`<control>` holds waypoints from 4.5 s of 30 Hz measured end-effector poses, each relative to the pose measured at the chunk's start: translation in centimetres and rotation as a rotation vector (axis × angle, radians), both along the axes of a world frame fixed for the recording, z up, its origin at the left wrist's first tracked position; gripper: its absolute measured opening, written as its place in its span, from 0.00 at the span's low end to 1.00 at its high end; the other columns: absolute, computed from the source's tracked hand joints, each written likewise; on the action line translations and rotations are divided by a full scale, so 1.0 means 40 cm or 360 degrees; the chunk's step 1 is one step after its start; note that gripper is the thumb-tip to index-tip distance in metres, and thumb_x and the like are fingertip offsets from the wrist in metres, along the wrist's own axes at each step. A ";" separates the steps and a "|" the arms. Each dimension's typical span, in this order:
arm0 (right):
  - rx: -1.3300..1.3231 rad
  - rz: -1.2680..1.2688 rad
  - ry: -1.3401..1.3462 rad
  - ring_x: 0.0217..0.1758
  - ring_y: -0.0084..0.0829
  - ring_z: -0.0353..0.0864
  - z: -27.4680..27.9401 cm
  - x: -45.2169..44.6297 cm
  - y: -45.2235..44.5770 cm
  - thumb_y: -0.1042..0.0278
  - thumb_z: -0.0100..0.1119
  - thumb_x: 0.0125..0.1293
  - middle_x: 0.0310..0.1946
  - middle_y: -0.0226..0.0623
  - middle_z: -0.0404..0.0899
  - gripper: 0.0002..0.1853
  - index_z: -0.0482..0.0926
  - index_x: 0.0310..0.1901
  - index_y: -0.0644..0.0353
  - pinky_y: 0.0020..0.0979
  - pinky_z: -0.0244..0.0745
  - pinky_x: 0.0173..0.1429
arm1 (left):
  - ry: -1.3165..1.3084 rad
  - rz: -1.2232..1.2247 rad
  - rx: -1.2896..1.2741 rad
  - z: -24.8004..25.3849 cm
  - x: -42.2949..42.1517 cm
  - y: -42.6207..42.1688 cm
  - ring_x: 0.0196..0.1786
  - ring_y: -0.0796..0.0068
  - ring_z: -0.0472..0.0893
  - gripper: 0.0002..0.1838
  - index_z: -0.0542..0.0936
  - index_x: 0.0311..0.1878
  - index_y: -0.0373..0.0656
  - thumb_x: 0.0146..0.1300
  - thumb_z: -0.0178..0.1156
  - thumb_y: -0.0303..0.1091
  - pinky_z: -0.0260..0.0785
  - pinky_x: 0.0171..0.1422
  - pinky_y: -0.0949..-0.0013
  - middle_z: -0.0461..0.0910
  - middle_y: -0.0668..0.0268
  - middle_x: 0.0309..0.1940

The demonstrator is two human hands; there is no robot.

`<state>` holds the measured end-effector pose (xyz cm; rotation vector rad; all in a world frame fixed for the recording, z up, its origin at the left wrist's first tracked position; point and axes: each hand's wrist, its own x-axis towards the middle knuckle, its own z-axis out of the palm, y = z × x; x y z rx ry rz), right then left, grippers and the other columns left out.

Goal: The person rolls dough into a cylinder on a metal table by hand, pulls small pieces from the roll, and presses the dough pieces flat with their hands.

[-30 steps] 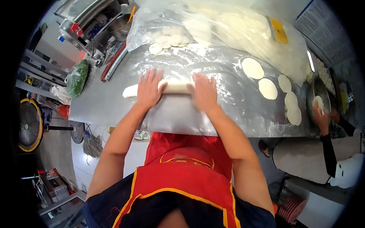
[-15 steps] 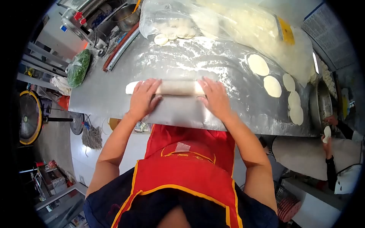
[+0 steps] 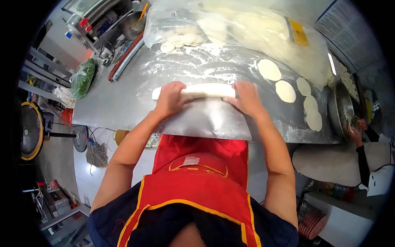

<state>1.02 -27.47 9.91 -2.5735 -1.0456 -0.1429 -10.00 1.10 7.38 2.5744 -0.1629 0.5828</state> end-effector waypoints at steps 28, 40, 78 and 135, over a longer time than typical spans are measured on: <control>-0.0160 0.0037 -0.0048 0.75 0.44 0.58 -0.043 -0.200 0.096 0.47 0.50 0.70 0.70 0.40 0.65 0.30 0.66 0.68 0.55 0.57 0.41 0.77 | 0.0154 0.0071 0.0376 -0.028 -0.113 -0.071 0.73 0.51 0.61 0.29 0.67 0.69 0.43 0.69 0.53 0.45 0.46 0.76 0.42 0.65 0.54 0.69; -0.0033 -0.0413 -0.0026 0.73 0.48 0.60 -0.094 -0.020 0.104 0.52 0.50 0.71 0.70 0.45 0.63 0.27 0.68 0.68 0.54 0.57 0.46 0.75 | 0.0304 0.0300 0.0451 -0.042 0.087 -0.160 0.76 0.50 0.54 0.37 0.62 0.72 0.43 0.67 0.53 0.57 0.42 0.74 0.34 0.60 0.53 0.73; 0.0215 -0.0018 0.0567 0.60 0.47 0.69 -0.068 -0.059 0.043 0.65 0.75 0.48 0.55 0.43 0.75 0.34 0.73 0.58 0.57 0.43 0.65 0.66 | 0.0495 -0.0420 0.0286 0.030 0.014 0.014 0.61 0.49 0.71 0.45 0.70 0.61 0.42 0.41 0.77 0.51 0.64 0.65 0.54 0.73 0.52 0.57; 0.1059 -0.0476 0.0810 0.47 0.36 0.81 -0.078 0.229 0.100 0.72 0.64 0.57 0.47 0.45 0.79 0.22 0.73 0.54 0.65 0.36 0.76 0.52 | 0.1077 0.0015 0.0032 0.051 0.244 -0.227 0.47 0.52 0.82 0.32 0.78 0.46 0.39 0.51 0.69 0.59 0.73 0.51 0.54 0.82 0.52 0.39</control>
